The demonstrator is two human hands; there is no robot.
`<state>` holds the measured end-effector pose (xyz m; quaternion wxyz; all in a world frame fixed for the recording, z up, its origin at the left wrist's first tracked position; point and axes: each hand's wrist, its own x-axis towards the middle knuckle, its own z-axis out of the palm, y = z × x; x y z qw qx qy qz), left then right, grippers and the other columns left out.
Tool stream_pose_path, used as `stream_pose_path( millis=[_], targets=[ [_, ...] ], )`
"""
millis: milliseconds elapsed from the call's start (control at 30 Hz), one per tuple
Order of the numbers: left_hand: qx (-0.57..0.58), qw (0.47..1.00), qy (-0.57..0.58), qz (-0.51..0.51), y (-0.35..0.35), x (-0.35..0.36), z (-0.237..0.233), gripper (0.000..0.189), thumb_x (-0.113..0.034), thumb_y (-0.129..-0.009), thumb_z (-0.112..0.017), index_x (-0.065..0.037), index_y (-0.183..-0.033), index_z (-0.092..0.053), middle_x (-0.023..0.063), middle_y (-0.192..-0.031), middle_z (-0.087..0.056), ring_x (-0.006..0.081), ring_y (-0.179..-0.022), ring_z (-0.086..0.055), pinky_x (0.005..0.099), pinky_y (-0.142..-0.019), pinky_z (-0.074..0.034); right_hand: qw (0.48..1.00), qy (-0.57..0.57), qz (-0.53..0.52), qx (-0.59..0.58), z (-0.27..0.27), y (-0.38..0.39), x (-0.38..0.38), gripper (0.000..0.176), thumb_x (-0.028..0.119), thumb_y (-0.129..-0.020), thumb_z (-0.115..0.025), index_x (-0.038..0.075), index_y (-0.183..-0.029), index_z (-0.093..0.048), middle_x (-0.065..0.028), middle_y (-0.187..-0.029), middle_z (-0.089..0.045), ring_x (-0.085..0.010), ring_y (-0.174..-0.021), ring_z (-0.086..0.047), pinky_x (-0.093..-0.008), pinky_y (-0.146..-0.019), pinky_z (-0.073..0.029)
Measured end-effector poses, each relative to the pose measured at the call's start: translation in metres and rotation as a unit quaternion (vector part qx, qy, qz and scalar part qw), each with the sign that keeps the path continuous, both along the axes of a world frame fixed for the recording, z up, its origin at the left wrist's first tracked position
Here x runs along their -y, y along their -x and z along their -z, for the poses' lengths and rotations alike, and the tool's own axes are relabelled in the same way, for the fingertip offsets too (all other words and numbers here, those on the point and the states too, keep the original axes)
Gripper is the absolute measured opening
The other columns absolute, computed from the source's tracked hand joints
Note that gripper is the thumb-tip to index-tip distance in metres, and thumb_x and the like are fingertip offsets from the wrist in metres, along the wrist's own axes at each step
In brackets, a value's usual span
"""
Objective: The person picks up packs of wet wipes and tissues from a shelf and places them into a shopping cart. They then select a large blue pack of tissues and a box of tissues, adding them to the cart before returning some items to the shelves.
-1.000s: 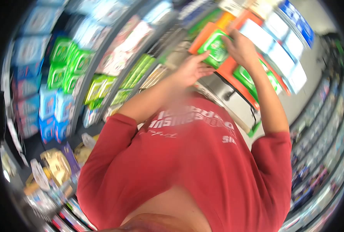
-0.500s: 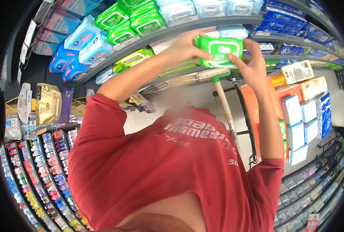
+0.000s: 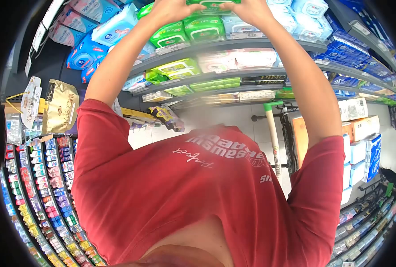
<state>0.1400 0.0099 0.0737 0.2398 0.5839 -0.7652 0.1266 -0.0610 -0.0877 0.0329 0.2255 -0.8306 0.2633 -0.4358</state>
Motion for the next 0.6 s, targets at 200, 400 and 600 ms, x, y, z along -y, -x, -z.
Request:
stream_pose_path(
  millis=[200,400,600],
  targets=[
    [0.025,0.997,-0.009,-0.071,-0.035,0.010,0.010,0.051,-0.023,-0.073,-0.075,-0.001,-0.114,-0.054,0.0212,-0.105,-0.062,0.0371,-0.105,-0.057,0.0450,-0.088,-0.048,0.999,0.002,0.008,-0.043,0.002,-0.044,0.012,0.052,0.014,-0.070,-0.079,0.003,-0.114,-0.054,-0.0254,-0.102,-0.065,-0.0397,-0.099,-0.063,-0.0437,-0.083,-0.051],
    [0.035,0.994,-0.037,-0.097,-0.048,0.011,0.021,0.053,-0.024,-0.073,-0.076,0.002,-0.113,-0.054,0.0218,-0.104,-0.062,0.0374,-0.104,-0.057,0.0444,-0.091,-0.046,0.998,0.002,0.002,-0.066,0.011,-0.061,0.018,0.058,0.016,-0.071,-0.077,0.002,-0.123,-0.055,-0.0264,-0.106,-0.065,-0.0401,-0.103,-0.062,-0.0438,-0.087,-0.050],
    [0.021,0.994,0.002,-0.103,-0.049,0.009,0.025,0.050,-0.026,-0.071,-0.077,0.003,-0.108,-0.062,0.0204,-0.102,-0.061,0.0361,-0.102,-0.056,0.0441,-0.090,-0.045,0.996,0.001,-0.001,-0.085,0.015,-0.063,0.024,0.060,0.017,-0.073,-0.077,0.002,-0.127,-0.054,-0.0260,-0.107,-0.065,-0.0401,-0.104,-0.062,-0.0433,-0.088,-0.050]
  ],
)
